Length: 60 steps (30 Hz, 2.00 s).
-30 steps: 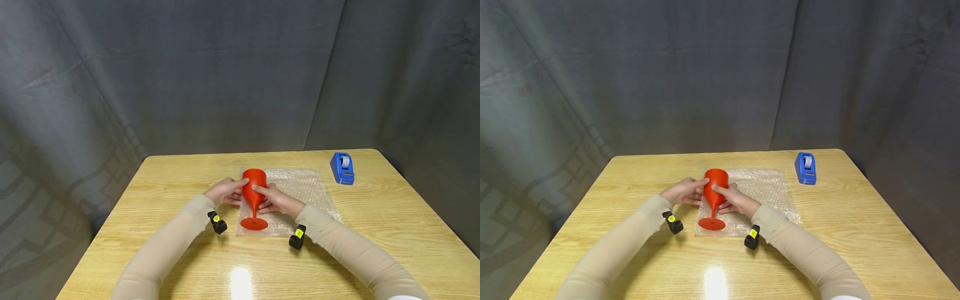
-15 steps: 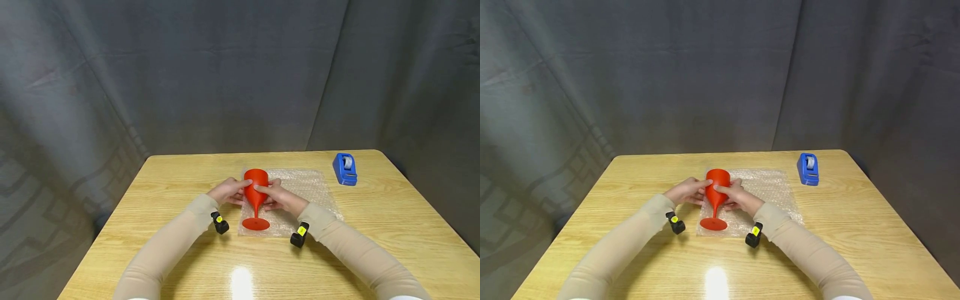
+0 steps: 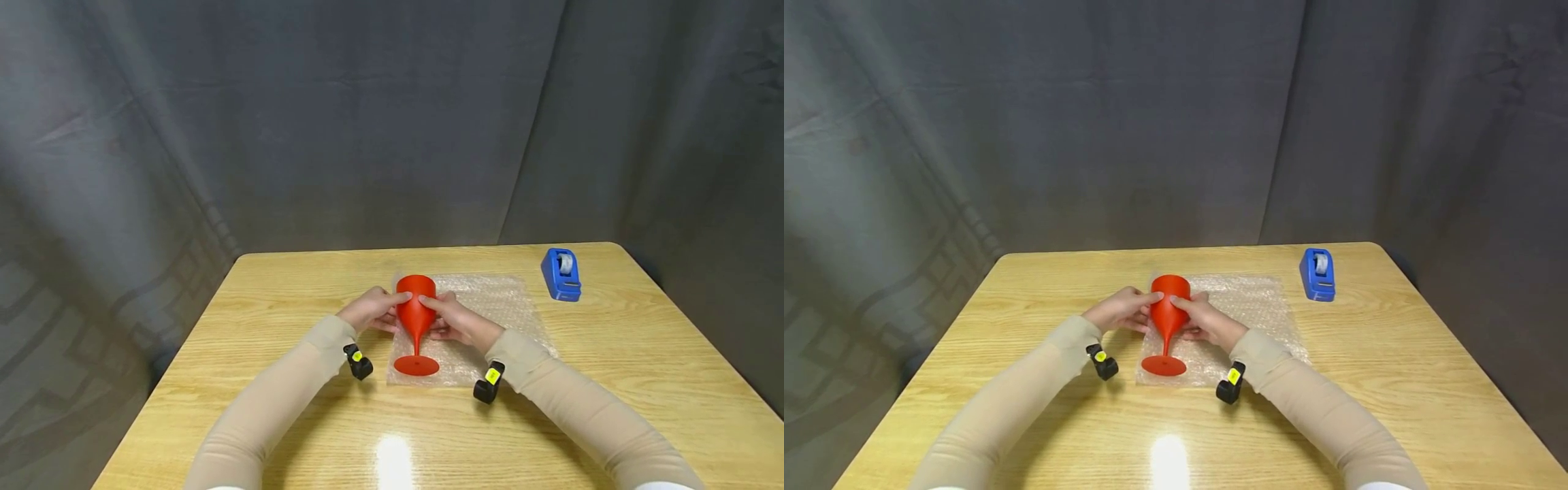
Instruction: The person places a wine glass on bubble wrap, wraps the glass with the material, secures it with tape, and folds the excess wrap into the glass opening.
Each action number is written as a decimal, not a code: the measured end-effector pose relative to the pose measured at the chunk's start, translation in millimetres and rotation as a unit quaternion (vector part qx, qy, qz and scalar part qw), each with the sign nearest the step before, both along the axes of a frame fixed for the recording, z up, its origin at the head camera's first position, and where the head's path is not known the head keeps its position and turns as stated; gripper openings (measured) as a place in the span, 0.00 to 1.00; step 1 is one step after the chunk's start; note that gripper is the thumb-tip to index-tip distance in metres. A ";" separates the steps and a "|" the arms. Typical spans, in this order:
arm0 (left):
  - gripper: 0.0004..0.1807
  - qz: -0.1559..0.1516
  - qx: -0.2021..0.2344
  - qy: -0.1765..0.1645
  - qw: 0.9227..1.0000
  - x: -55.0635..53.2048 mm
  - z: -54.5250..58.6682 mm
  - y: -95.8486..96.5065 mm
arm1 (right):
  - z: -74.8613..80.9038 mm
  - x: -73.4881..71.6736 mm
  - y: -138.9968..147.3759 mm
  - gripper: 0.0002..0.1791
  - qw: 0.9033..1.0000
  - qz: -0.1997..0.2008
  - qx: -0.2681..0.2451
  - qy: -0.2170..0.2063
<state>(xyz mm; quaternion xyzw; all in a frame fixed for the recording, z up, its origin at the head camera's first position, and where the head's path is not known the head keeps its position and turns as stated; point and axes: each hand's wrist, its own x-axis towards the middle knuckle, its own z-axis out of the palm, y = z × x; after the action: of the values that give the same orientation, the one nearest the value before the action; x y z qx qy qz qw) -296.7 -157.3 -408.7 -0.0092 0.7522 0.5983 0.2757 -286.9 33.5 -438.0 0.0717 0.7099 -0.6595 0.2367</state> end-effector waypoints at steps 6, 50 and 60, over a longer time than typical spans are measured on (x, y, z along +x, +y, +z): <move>0.18 -0.010 -0.033 0.031 0.999 0.8 6.6 -1.7 | -12.5 -7.2 -0.3 0.22 0.999 0.005 -0.032 -0.012; 0.23 -0.037 -0.109 0.110 0.987 7.1 20.8 20.1 | 21.9 2.6 2.0 0.26 0.996 -0.010 -0.042 -0.073; 0.10 0.001 -0.025 0.034 0.999 -0.4 15.0 14.2 | 21.7 4.7 0.9 0.26 0.997 -0.020 -0.033 -0.066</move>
<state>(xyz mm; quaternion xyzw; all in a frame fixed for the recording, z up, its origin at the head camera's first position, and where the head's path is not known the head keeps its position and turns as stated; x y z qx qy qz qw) -297.1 -143.1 -393.7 0.0035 0.7758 0.5797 0.2491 -282.2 34.4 -416.3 0.1215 0.6693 -0.6807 0.2717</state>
